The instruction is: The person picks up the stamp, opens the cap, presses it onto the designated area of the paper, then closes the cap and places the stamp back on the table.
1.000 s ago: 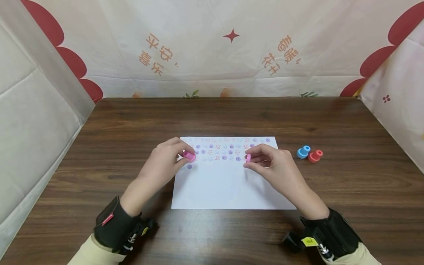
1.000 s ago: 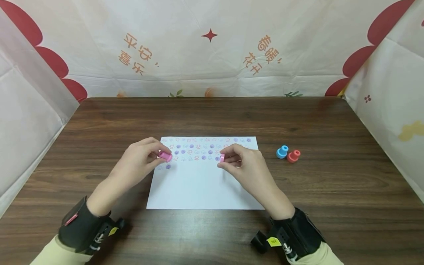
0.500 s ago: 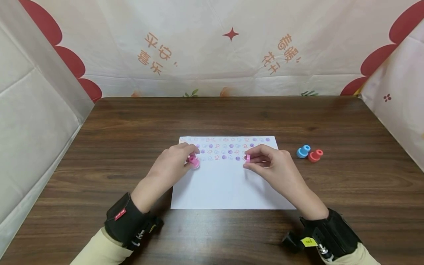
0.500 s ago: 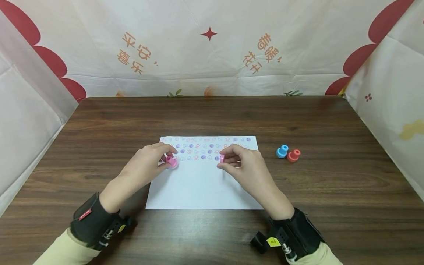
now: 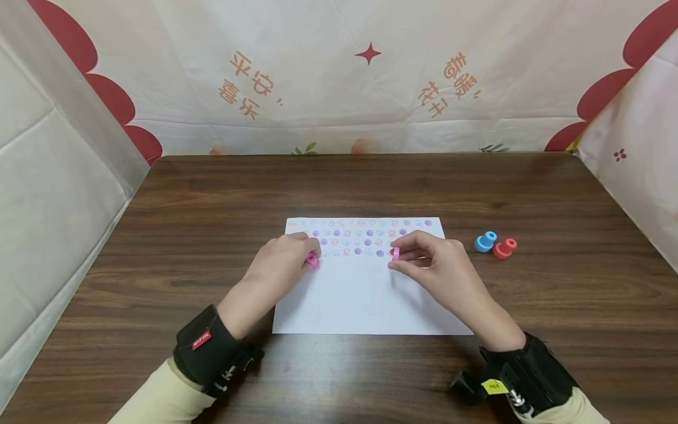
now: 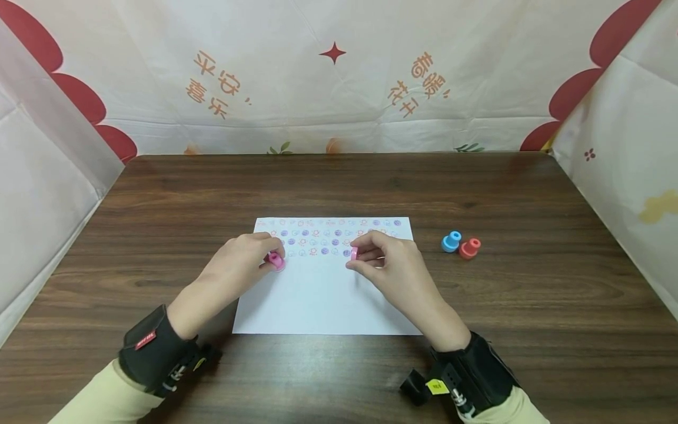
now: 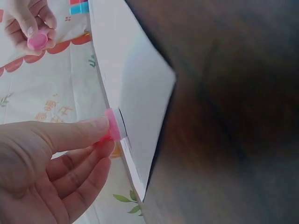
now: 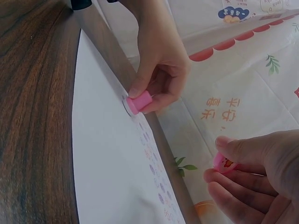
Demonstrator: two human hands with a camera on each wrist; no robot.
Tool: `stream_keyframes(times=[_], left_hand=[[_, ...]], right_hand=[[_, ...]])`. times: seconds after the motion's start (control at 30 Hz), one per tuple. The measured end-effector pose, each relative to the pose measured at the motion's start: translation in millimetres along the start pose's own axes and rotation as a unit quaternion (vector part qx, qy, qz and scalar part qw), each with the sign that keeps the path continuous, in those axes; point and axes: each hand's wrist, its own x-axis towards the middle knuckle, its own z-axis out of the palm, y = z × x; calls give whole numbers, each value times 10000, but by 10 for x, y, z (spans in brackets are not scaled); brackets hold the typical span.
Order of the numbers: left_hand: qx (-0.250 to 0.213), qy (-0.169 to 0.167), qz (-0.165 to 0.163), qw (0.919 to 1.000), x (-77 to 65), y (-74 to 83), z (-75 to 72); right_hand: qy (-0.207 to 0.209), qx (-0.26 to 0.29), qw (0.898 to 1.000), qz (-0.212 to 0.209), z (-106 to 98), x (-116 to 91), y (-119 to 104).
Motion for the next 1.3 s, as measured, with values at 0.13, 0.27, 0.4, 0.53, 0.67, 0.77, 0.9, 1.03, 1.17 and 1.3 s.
stream_keyframes(times=[0.13,0.27,0.4,0.53,0.67,0.77,0.9,1.03,1.17,1.3], left_hand=[[239,-157,-43,9996,25,34,-20],[457,-310,13,9985,49,67,-41],[528,-305,32,9981,58,69,-50],[573,-206,98,9981,65,70,-53],[555,-206,131,9982,67,75,-57],[484,-251,75,9985,60,69,-70],[302,-282,69,9991,63,46,-67],[-32,-398,15,9992,58,-4,-68],[-843,-293,-349,9954,-13,-59,-139],[-1916,210,-395,9805,-113,-84,-246]], right_hand=[[-14,9,10000,-8,-5,6,-10],[-108,110,9999,50,8,6,-22],[-185,191,9996,57,25,6,-32],[-193,178,9997,16,37,12,-52],[-236,223,9995,25,61,9,-75],[-292,283,9992,20,84,6,-96],[-318,344,9989,-3,108,-8,-95],[-293,390,9988,-31,122,-27,-83],[-267,396,9988,-86,129,-28,-94],[-209,428,9987,-205,156,-14,-138]])
